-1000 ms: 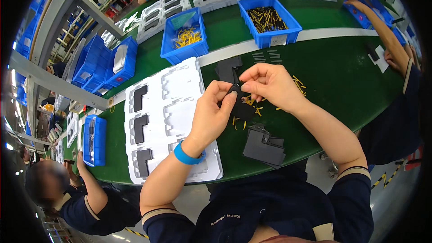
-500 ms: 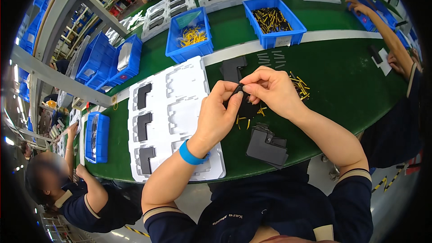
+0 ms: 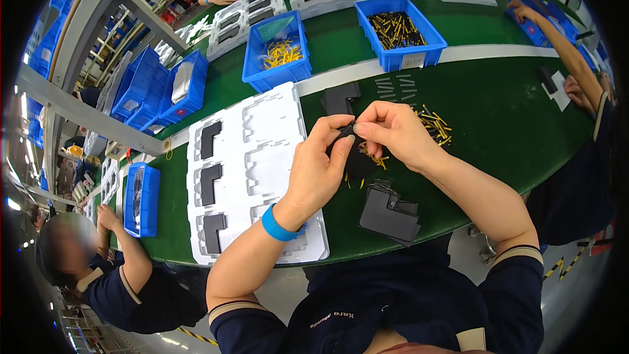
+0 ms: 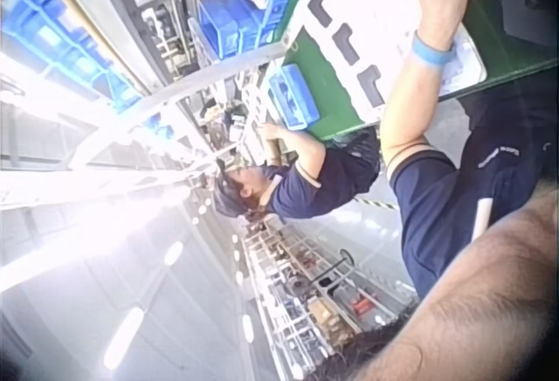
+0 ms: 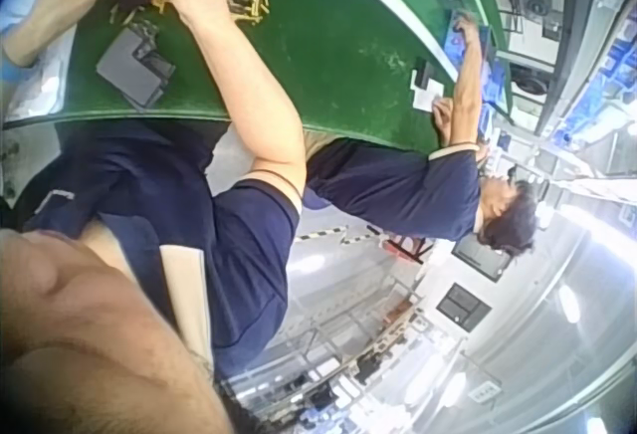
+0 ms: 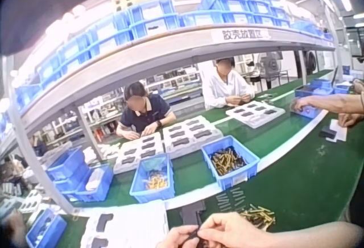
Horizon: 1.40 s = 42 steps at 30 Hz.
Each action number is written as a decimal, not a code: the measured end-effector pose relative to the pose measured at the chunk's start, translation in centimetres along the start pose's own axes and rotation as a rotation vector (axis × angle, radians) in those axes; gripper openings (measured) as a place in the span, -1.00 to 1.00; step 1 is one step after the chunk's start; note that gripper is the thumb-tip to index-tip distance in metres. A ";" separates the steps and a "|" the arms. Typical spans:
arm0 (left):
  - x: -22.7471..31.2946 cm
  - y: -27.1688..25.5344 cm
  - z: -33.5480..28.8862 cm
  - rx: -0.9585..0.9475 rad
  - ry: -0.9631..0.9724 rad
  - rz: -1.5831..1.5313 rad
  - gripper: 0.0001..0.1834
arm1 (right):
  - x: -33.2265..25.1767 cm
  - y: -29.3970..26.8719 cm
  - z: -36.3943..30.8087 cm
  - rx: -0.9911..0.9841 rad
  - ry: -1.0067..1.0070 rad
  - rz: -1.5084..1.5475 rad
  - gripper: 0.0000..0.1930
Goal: Assembling internal components, yellow wiring connectors, and springs into black plastic housings at a factory assembly line.
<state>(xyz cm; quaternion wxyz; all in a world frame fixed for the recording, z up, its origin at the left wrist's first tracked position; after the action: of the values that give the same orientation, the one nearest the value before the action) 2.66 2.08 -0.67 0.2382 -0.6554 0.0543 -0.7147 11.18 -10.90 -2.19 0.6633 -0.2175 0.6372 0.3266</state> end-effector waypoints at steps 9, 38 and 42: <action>-0.4 -0.3 0.4 -0.089 -0.066 -0.217 -0.73 | 0.2 -0.3 0.4 -0.058 0.092 0.172 -0.73; -0.1 -0.3 0.6 -0.198 -0.227 -0.309 -0.67 | -1.1 -1.1 0.2 -0.159 -0.289 -0.212 -0.90; -0.8 -0.5 1.0 -0.245 -0.259 -0.324 -0.66 | -2.1 -1.6 0.2 -0.126 -0.449 -0.508 -0.86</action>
<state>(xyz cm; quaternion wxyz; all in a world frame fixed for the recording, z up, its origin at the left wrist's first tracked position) 3.55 3.07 -1.06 0.0439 -0.7658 0.0038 -0.6416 12.56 -12.20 -0.25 0.8324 -0.3325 0.3793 0.2296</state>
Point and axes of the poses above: each hand's wrist, its own z-axis towards the middle knuckle, its own y-axis out of the palm, x = y × z, the point moved 4 cm from there along z, towards the middle knuckle, and after that the axes turned 6 degrees about -y, right-handed, at the moved point
